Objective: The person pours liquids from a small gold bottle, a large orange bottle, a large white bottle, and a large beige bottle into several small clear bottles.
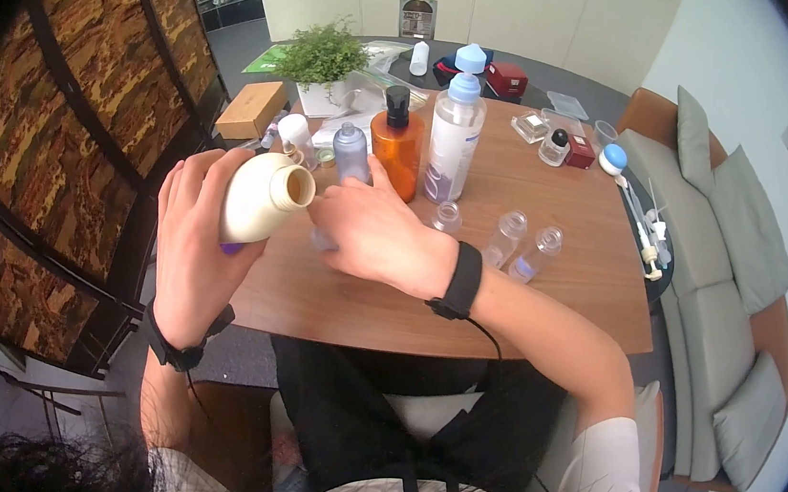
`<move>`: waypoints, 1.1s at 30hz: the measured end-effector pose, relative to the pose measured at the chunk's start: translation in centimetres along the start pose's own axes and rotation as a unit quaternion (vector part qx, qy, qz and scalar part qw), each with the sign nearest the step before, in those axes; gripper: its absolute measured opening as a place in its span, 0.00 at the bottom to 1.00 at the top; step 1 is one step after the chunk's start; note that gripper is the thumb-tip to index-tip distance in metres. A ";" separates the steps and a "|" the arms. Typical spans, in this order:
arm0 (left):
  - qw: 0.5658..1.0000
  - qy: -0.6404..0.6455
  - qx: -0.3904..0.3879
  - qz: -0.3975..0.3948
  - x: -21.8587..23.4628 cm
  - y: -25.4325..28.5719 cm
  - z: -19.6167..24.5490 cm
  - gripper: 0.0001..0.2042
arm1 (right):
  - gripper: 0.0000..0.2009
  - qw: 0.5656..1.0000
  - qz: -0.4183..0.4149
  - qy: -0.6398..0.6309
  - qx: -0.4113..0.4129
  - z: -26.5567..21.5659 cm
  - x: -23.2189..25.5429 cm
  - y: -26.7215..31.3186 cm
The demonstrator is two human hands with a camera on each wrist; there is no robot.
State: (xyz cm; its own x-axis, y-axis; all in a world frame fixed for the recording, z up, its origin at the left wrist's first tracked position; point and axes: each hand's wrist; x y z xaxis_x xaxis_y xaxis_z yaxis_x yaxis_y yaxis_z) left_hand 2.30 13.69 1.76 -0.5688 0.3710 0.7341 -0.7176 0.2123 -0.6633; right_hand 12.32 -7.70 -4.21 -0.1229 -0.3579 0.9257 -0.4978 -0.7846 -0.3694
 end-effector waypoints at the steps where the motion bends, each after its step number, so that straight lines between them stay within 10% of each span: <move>1: 1.000 0.001 0.000 0.000 0.1 0.0 0.0 0.39 | 0.17 1.000 0.022 -0.001 0.014 0.1 -0.1 0.1; 5: 1.000 0.001 -0.005 0.000 0.0 0.0 -0.2 0.40 | 0.18 0.990 -0.044 -0.129 -0.035 -0.6 3.8 0.6; 15: 0.998 0.039 -0.038 0.013 -0.1 -0.2 0.7 0.36 | 0.33 0.897 0.091 -0.411 -0.135 -1.2 6.3 5.2; 33: 0.995 -0.076 -0.071 0.000 -0.2 0.2 1.6 0.34 | 0.41 0.932 0.110 -0.313 -0.147 -3.0 4.9 7.5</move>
State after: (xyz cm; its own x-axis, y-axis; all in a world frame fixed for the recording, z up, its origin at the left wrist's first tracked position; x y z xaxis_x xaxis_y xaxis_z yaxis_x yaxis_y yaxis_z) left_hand 1.65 12.18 1.73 -0.6312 0.2322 0.7400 -0.6593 0.3420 -0.6696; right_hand 5.39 -13.79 -2.19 0.2294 -0.7915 0.5664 -0.7450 -0.5173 -0.4211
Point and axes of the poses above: each hand's wrist, its own y-axis away from the middle knuckle, its own x-axis out of the back of the hand, z = x × y, and after that the axes turned 4 degrees about y, right-handed
